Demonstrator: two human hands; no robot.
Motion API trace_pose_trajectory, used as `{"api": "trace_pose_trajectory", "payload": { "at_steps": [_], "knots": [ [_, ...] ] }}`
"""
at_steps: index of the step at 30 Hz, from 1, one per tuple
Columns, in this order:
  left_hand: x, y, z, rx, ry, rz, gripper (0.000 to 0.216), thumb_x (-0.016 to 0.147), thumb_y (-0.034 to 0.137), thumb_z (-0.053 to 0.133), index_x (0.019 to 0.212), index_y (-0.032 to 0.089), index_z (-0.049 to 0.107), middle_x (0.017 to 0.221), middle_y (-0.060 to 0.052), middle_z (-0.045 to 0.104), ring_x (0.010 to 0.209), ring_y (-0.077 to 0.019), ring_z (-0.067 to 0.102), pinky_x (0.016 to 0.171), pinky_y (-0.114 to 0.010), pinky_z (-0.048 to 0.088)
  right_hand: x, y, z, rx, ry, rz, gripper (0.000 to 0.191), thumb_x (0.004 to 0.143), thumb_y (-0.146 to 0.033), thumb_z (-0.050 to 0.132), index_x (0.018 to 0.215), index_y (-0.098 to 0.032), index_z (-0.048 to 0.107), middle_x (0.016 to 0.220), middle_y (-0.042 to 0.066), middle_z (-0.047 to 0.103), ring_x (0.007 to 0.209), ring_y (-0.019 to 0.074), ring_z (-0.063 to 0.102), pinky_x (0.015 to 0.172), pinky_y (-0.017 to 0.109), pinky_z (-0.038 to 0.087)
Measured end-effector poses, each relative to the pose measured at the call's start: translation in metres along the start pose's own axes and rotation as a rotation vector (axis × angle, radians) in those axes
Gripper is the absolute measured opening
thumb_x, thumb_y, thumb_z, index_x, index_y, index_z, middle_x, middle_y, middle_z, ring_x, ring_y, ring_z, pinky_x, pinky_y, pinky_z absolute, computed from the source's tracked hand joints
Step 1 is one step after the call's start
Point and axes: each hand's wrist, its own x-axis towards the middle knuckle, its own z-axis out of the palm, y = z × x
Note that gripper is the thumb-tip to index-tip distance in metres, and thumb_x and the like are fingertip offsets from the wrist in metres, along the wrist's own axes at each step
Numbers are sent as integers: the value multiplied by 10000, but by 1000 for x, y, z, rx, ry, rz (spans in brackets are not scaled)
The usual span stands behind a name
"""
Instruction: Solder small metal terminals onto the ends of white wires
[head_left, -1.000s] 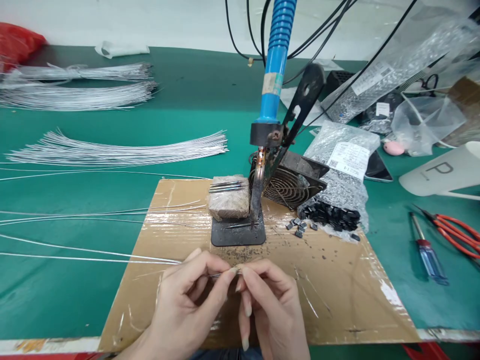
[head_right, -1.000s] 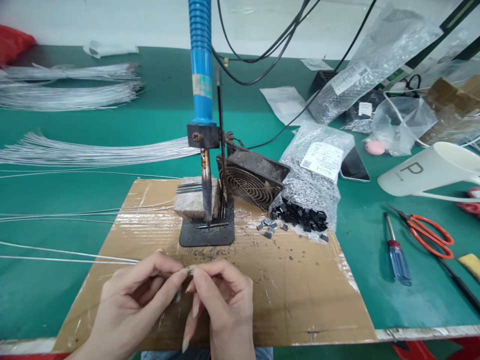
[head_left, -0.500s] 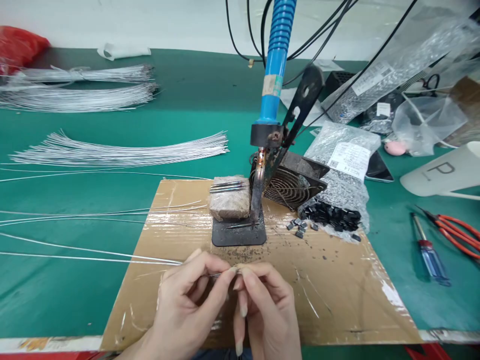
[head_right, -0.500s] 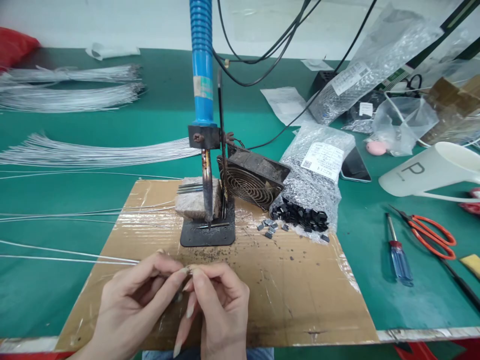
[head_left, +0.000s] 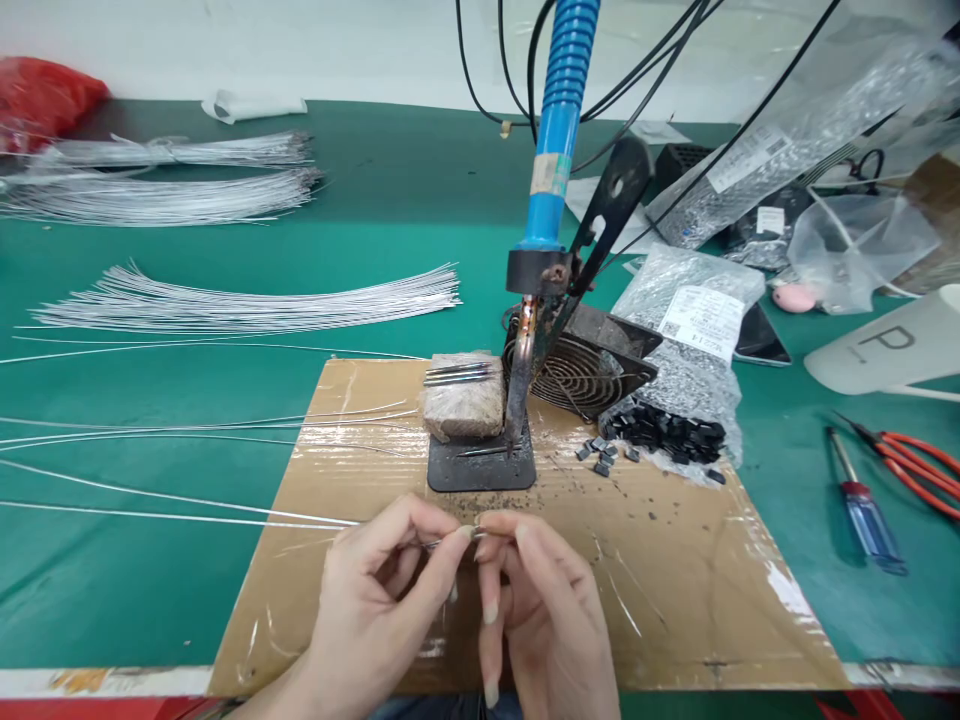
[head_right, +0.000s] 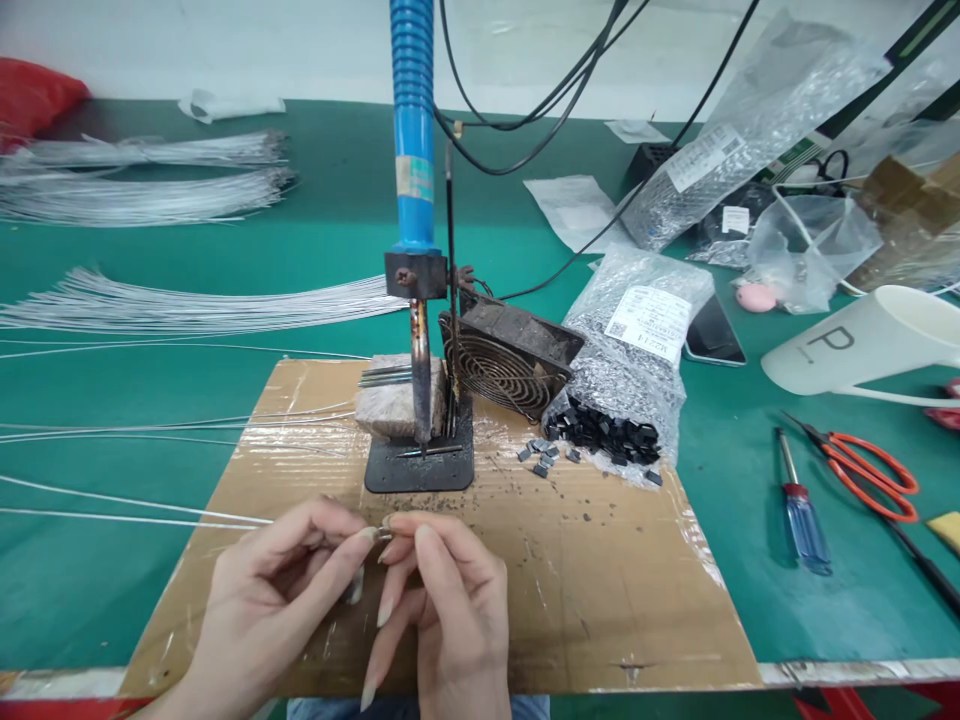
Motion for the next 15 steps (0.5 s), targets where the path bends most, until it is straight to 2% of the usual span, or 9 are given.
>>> {"api": "trace_pose_trajectory", "payload": {
  "at_steps": [5,15],
  "knots": [
    [-1,-3,0,-5,30,8,176,972,277,671,808,212,682,618,53,639,499,-62,486,480,-134,389,-2,1,-1,-129,20,-46,272,857,-442,855,845,-173,811,583,-12,673,351,72,606,343,105,453],
    [-3,-10,0,33,22,12,189,982,306,663,824,204,674,615,48,584,492,-71,462,465,-165,361,0,4,3,-180,81,-88,277,812,-421,896,806,-160,803,531,-13,677,315,61,562,342,115,428]
  ]
}}
